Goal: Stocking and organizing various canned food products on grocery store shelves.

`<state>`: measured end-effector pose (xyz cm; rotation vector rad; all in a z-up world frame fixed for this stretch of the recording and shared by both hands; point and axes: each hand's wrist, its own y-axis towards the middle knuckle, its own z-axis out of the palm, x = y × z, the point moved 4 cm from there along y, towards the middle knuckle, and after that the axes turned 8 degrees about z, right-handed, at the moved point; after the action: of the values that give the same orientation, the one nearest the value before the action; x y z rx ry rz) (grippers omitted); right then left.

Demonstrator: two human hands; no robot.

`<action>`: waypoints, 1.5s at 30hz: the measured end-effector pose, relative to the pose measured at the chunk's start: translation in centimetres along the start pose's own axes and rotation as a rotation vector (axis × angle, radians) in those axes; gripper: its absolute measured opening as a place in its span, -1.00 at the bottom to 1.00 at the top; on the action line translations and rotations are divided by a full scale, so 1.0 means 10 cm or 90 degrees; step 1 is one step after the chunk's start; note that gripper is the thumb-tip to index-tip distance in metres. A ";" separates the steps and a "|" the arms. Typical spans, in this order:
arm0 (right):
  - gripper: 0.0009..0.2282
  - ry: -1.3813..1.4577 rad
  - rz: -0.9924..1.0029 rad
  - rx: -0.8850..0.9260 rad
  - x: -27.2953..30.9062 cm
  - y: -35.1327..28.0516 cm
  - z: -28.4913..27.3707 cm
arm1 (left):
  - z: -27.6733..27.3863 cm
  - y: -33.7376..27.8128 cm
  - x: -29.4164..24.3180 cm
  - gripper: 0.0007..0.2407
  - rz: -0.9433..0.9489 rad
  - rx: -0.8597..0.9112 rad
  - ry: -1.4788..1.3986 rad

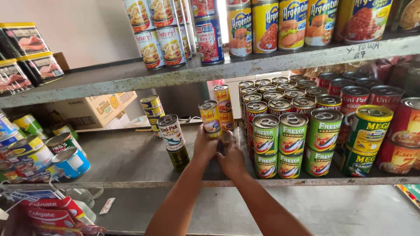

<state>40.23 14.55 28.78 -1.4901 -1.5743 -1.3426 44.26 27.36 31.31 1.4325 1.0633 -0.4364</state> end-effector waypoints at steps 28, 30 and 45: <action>-0.33 -0.084 -0.182 0.013 0.07 -0.03 0.06 | 0.29 1.00 1.10 -0.40 0.031 -0.087 0.281; -0.33 -0.092 -0.182 0.009 0.08 -0.03 0.06 | 0.28 1.00 1.13 -0.36 0.002 -0.088 0.302; -0.43 -0.010 -0.254 -0.030 0.10 -0.11 -0.02 | -0.22 -0.77 -0.40 -0.74 0.123 -0.038 0.069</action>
<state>38.98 14.87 29.46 -1.2554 -1.9334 -1.5960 35.32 26.78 30.45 1.5023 1.0042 -0.1878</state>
